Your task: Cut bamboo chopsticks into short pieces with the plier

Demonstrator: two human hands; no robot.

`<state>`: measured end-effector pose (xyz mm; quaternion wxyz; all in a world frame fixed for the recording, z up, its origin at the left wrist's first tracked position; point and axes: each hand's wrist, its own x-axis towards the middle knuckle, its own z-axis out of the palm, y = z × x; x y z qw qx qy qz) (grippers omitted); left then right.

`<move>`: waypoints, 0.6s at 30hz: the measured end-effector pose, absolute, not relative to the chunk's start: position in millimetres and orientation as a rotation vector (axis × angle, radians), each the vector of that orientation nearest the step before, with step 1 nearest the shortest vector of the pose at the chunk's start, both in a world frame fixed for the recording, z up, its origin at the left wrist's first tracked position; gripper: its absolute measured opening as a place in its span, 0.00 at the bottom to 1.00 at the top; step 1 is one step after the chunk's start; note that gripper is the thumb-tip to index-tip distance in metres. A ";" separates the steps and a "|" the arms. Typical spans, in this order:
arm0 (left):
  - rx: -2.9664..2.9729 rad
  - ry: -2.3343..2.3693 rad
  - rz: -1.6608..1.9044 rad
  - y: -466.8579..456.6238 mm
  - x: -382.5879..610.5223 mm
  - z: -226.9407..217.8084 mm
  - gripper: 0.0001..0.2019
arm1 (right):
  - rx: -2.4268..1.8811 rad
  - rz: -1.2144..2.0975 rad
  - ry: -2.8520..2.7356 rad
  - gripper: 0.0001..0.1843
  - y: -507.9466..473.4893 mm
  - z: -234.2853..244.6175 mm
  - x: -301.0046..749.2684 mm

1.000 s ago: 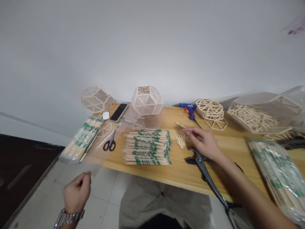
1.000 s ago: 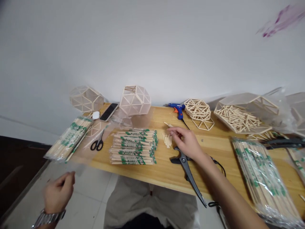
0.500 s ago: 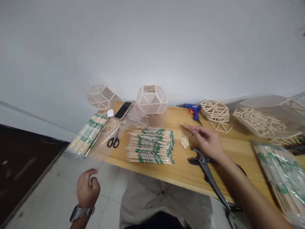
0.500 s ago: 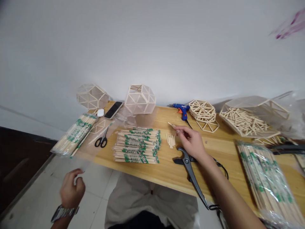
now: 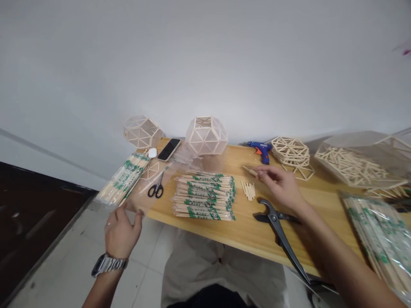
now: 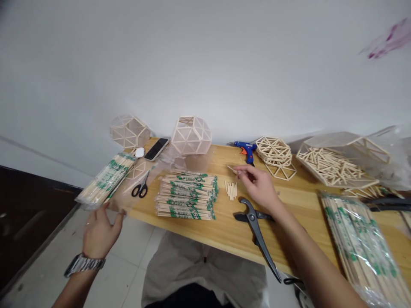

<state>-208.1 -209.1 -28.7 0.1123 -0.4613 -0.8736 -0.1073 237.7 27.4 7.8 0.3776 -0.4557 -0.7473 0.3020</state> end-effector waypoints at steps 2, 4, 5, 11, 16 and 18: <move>-1.332 -2.578 -0.284 -207.7 -206.9 -29.1 0.36 | -1.153 0.789 -1.876 0.16 29.3 7.2 237.8; -1.281 -2.568 -0.240 -206.7 -205.9 -28.4 0.36 | -1.144 0.804 -1.858 0.16 30.3 4.9 237.1; -1.243 -2.568 -0.206 -206.2 -205.5 -27.9 0.36 | -1.141 0.813 -1.853 0.16 30.5 3.4 236.5; -1.291 -2.613 -0.121 -203.7 -209.7 -26.1 0.31 | -1.146 0.869 -1.790 0.17 33.3 -10.5 236.4; -1.354 -2.621 -0.145 -201.3 -213.2 -22.7 0.28 | -1.170 0.905 -1.707 0.16 38.1 -22.8 241.0; -1.303 -2.624 -0.108 -199.9 -212.2 -20.7 0.28 | -1.187 0.919 -1.686 0.16 39.2 -25.9 242.1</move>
